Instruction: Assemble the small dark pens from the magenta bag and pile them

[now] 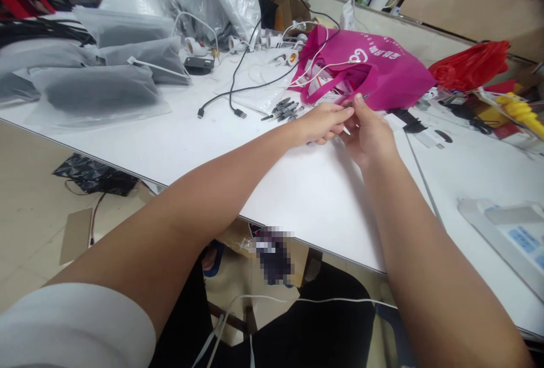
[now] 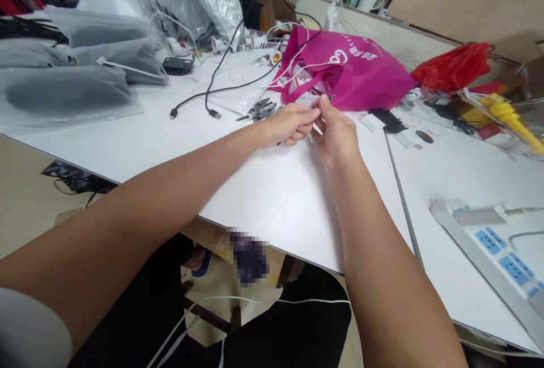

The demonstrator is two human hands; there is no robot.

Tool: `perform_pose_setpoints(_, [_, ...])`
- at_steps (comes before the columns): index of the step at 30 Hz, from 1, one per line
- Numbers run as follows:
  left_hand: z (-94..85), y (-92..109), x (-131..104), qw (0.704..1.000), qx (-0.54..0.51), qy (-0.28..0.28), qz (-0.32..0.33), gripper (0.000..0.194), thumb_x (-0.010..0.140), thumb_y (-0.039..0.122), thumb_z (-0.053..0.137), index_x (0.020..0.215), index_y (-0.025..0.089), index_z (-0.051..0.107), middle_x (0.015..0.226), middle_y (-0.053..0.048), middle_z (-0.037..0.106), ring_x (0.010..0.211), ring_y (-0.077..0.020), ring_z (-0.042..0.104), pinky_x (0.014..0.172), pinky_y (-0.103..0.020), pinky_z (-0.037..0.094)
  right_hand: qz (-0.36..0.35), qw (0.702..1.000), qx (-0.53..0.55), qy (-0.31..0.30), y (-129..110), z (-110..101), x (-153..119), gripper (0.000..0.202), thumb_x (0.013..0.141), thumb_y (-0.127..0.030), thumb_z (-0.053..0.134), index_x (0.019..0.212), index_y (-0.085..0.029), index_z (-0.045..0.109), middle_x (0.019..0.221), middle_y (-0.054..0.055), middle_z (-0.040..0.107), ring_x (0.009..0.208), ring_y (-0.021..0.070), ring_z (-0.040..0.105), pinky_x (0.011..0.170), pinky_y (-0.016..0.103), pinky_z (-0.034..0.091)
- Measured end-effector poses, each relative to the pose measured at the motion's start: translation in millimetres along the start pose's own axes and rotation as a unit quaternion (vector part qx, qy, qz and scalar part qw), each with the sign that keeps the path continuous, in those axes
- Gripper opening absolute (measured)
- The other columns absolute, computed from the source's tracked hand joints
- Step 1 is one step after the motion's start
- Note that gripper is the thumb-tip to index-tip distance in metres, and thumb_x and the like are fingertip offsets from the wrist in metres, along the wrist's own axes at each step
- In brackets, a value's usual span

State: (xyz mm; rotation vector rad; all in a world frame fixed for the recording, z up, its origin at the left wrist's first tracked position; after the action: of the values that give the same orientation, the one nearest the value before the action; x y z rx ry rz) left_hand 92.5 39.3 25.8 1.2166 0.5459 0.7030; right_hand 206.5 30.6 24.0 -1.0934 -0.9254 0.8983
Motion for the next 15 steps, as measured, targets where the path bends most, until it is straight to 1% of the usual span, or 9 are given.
perform_pose_setpoints(4, [-0.8,0.2,-0.5,1.0,0.0,0.01,-0.002,0.049,0.124,0.044,0.067,0.085,0.023,0.046,0.065,0.009,0.032,0.05,-0.0047,0.023,0.057,-0.027,0.008,-0.003,1.0,-0.003,-0.003,1.6,0.1,2.2,0.039,0.095,-0.063,0.098,0.096,-0.03,0.076,0.088,0.001,0.077,0.102,0.0263,0.082,0.078,0.037,0.071])
perform_pose_setpoints(6, [-0.6,-0.4,-0.2,1.0,0.0,0.007,-0.002,0.049,0.124,0.043,0.067,0.085,0.023,0.046,0.065,0.01,0.031,0.049,-0.0044,0.023,0.057,-0.027,0.008,-0.004,1.0,-0.005,-0.009,3.0,0.4,3.9,0.041,0.095,-0.066,0.096,0.098,-0.031,0.076,0.087,0.0,0.076,0.101,0.0263,0.083,0.076,0.037,0.071])
perform_pose_setpoints(8, [-0.2,0.3,0.3,1.0,0.004,0.0,0.005,0.049,0.125,0.041,0.065,0.083,0.022,0.046,0.064,0.01,0.034,0.049,-0.0038,0.025,0.055,-0.026,0.01,-0.001,1.0,-0.01,-0.016,3.9,1.3,5.0,0.043,0.095,-0.07,0.095,0.098,-0.031,0.076,0.085,0.0,0.075,0.097,0.0263,0.084,0.073,0.038,0.071])
perform_pose_setpoints(10, [-0.8,3.1,1.6,0.999,0.021,-0.001,0.025,0.049,0.126,0.037,0.063,0.082,0.021,0.048,0.066,0.007,0.045,0.049,-0.0038,0.033,0.054,-0.025,0.018,0.003,1.0,-0.016,-0.018,3.0,2.4,4.3,0.046,0.095,-0.074,0.094,0.097,-0.031,0.076,0.083,-0.001,0.074,0.093,0.0261,0.084,0.072,0.039,0.072])
perform_pose_setpoints(12, [-1.9,5.7,4.2,0.997,0.056,0.004,0.046,0.048,0.126,0.033,0.062,0.081,0.02,0.053,0.068,0.003,0.057,0.051,-0.0052,0.045,0.054,-0.025,0.028,0.003,1.0,-0.022,-0.008,-0.4,2.9,1.6,0.046,0.094,-0.074,0.095,0.094,-0.032,0.075,0.079,-0.001,0.072,0.092,0.0268,0.083,0.075,0.042,0.075])
perform_pose_setpoints(15, [-3.9,5.7,10.4,0.992,0.11,0.011,0.061,0.045,0.127,0.027,0.06,0.083,0.018,0.06,0.07,0.0,0.066,0.054,-0.0074,0.055,0.057,-0.027,0.039,-0.016,0.999,-0.026,0.024,-9.6,2.5,-5.1,0.042,0.095,-0.065,0.098,0.087,-0.033,0.072,0.071,-0.001,0.066,0.093,0.0299,0.083,0.084,0.049,0.077])
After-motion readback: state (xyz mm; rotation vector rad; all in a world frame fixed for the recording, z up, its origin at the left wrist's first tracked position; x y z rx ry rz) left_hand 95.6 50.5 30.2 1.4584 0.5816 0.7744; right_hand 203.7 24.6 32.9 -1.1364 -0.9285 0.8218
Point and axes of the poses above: each hand's wrist, its own x-axis towards the middle knuckle, its own z-axis out of the palm, y = z × x, the point moved 10 cm from there along x, towards the middle knuckle
